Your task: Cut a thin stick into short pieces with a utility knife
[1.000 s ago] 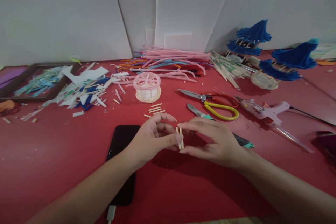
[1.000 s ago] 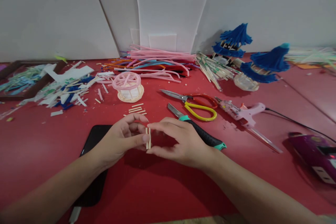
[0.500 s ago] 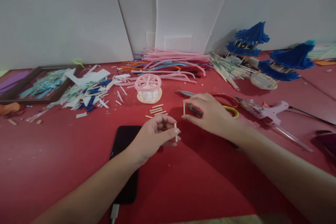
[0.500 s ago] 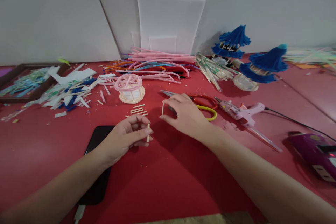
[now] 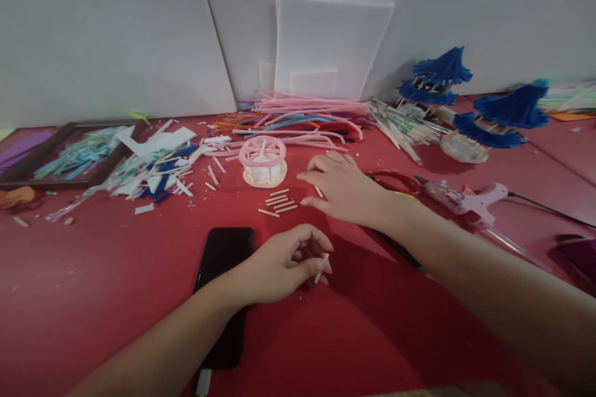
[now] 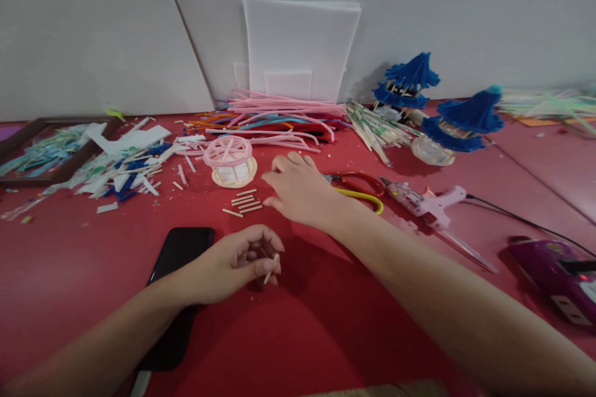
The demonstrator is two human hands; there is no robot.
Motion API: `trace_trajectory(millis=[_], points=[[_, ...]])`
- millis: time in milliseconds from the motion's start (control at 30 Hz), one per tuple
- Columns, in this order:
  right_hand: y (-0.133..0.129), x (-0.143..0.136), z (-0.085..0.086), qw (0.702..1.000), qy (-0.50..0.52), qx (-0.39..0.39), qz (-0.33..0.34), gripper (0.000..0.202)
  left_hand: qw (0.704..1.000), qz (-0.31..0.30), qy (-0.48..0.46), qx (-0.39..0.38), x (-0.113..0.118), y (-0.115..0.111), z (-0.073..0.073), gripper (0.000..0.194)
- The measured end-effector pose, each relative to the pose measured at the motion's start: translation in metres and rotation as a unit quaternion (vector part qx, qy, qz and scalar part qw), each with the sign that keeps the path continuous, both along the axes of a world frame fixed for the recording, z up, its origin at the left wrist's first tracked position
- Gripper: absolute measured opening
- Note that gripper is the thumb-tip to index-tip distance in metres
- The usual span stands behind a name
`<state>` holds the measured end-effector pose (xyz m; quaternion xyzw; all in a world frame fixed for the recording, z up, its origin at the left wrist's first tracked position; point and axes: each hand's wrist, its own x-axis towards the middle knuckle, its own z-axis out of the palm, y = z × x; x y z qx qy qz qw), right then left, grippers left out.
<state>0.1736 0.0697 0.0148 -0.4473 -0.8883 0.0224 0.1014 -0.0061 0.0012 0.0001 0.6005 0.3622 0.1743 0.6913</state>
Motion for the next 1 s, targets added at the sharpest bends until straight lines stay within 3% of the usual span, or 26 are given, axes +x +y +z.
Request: trace_trajectory(millis=[100,300,567,767,1000], points=[[-0.004,-0.015,0.001,0.999,0.010,-0.011,0.030,0.015,0.999,-0.023,-0.021,-0.031,0.000,0.002,0.004,0.013],[-0.004,-0.024,-0.019,0.998,0.008,-0.023,0.052,0.005,0.998,-0.021,-0.045,-0.025,-0.003,0.003,0.009,0.018],[-0.040,0.011,-0.008,0.999,0.048,-0.013,0.020,0.018,0.999,0.044,-0.008,-0.008,0.000,0.003,0.005,0.016],[-0.067,0.034,-0.009,0.997,0.075,-0.029,0.018,0.020,0.996,0.066,-0.020,-0.048,0.003,0.004,0.001,0.025],[-0.075,0.043,-0.020,0.992,0.109,-0.036,0.043,0.021,0.990,0.132,-0.001,0.053,0.002,0.004,0.002,0.016]])
